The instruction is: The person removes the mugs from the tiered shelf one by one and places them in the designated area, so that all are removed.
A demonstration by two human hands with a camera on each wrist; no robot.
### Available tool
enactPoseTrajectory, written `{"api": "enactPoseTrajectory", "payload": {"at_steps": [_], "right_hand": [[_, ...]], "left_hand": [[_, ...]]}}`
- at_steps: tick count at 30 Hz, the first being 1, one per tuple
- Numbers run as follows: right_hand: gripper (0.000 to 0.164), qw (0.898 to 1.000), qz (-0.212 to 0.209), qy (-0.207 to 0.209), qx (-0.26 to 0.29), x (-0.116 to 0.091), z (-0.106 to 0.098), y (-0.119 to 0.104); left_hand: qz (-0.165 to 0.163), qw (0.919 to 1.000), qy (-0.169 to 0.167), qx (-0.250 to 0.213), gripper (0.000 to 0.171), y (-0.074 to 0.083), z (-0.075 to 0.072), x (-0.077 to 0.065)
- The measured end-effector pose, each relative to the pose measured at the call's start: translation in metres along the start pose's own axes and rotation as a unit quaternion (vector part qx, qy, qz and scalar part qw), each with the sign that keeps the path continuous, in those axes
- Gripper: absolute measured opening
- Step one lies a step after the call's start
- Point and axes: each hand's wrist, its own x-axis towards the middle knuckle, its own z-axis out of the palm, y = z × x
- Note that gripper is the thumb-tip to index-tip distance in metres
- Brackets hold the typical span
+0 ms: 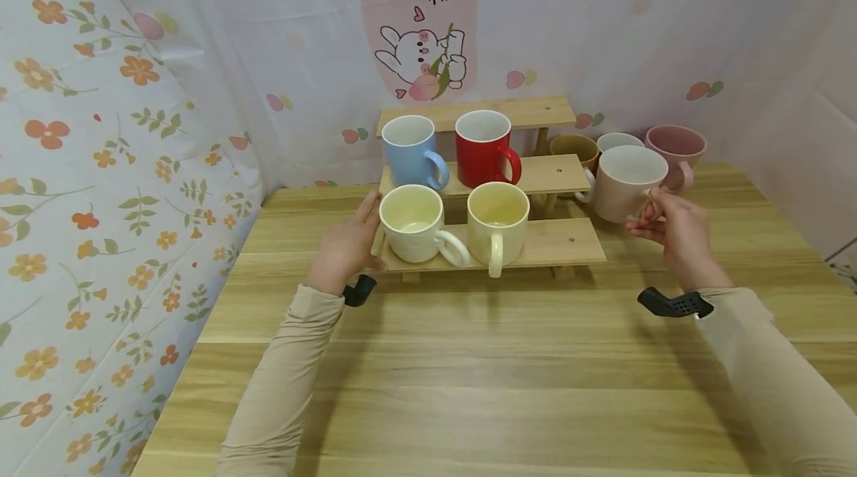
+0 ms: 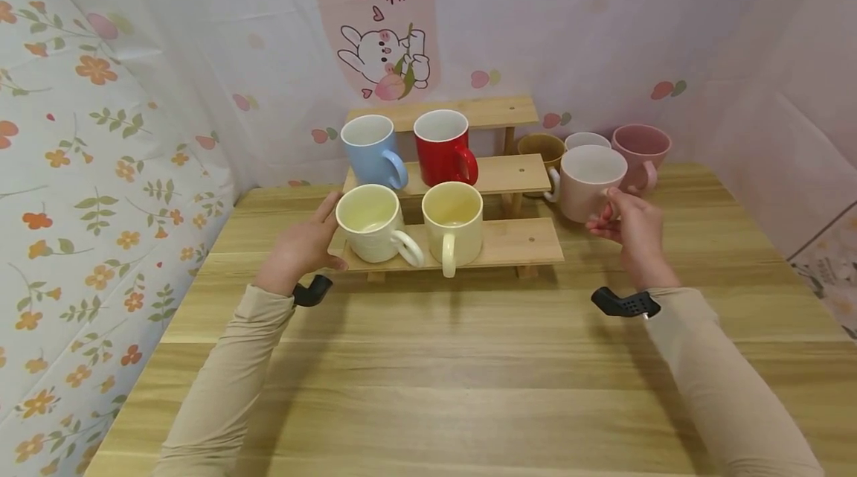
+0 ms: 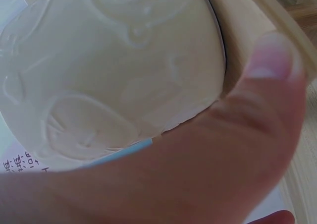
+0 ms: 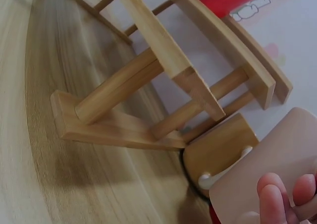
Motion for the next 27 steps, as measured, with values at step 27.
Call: {"api": "enactPoseTrajectory", "payload": {"at_steps": [27], "right_hand": [[0.044, 0.998, 0.025, -0.056, 0.027, 0.008, 0.013, 0.025]], "left_hand": [[0.002, 1.0000, 0.000, 0.005, 0.109, -0.001, 0.000, 0.000]]}}
